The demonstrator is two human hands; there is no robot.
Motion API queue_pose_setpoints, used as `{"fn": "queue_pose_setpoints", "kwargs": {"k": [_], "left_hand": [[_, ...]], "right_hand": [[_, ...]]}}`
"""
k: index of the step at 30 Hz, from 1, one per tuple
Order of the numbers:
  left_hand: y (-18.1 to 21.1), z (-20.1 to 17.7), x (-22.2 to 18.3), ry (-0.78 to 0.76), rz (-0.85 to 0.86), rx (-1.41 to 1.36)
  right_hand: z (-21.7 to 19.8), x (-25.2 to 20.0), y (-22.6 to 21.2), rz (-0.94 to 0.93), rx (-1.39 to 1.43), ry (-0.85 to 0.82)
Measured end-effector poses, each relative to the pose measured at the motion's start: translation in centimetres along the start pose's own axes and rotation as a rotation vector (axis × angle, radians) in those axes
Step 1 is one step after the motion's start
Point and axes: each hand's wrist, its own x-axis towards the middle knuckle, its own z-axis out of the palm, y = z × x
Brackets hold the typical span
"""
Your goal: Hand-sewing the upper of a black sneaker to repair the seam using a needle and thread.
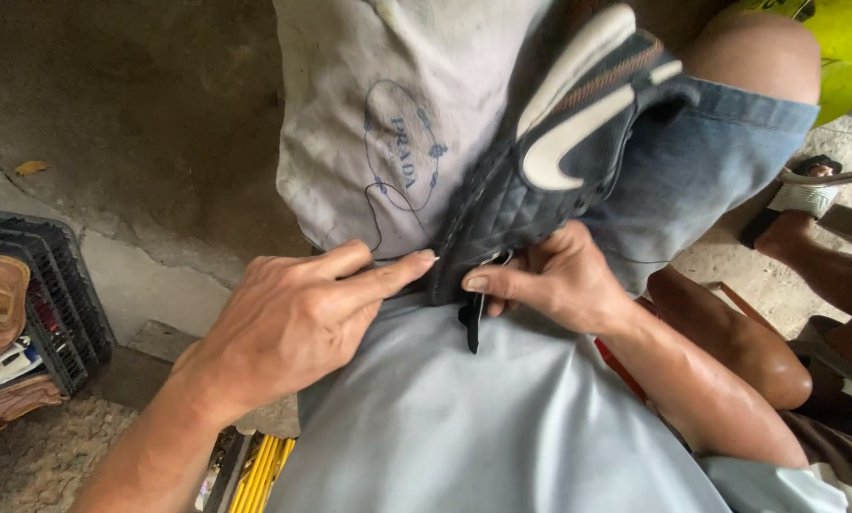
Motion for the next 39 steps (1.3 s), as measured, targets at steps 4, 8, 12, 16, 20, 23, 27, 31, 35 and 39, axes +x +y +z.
{"fn": "queue_pose_setpoints", "kwargs": {"k": [4, 8, 12, 16, 20, 23, 27, 31, 35, 39], "left_hand": [[-1.3, 1.6, -0.9, 0.036, -0.016, -0.088], [-1.8, 1.8, -0.4, 0.042, -0.015, -0.133], [-1.6, 1.8, 0.0, 0.025, -0.008, -0.133], [-1.4, 2.1, 0.0, -0.029, 0.010, -0.043], [-1.1, 2.3, -0.2, 0.060, 0.030, 0.175], [-1.1, 2.4, 0.3, 0.058, 0.027, 0.023], [-0.9, 3.4, 0.2, 0.154, 0.041, 0.097], [-1.1, 2.5, 0.5, 0.126, 0.036, 0.008], [-1.5, 1.7, 0.4, 0.108, -0.008, -0.101], [-1.8, 1.4, 0.6, 0.095, -0.014, -0.082]], "right_hand": [[1.5, 0.5, 0.7, 0.078, 0.017, 0.078], [1.7, 0.1, 1.0, 0.082, 0.013, 0.084], [1.8, 0.2, 0.6, 0.045, 0.113, 0.065], [1.8, 0.3, 0.6, 0.046, 0.159, 0.053], [1.7, 0.4, 1.0, 0.016, 0.210, 0.056], [1.6, 0.5, 0.9, 0.023, 0.196, 0.049], [1.6, 0.6, 1.1, 0.026, 0.184, 0.026], [1.8, 0.6, 0.9, 0.026, 0.167, 0.019], [1.5, 0.1, 1.3, 0.028, 0.197, 0.003], [1.2, 0.2, 1.1, 0.028, 0.178, -0.004]]}}
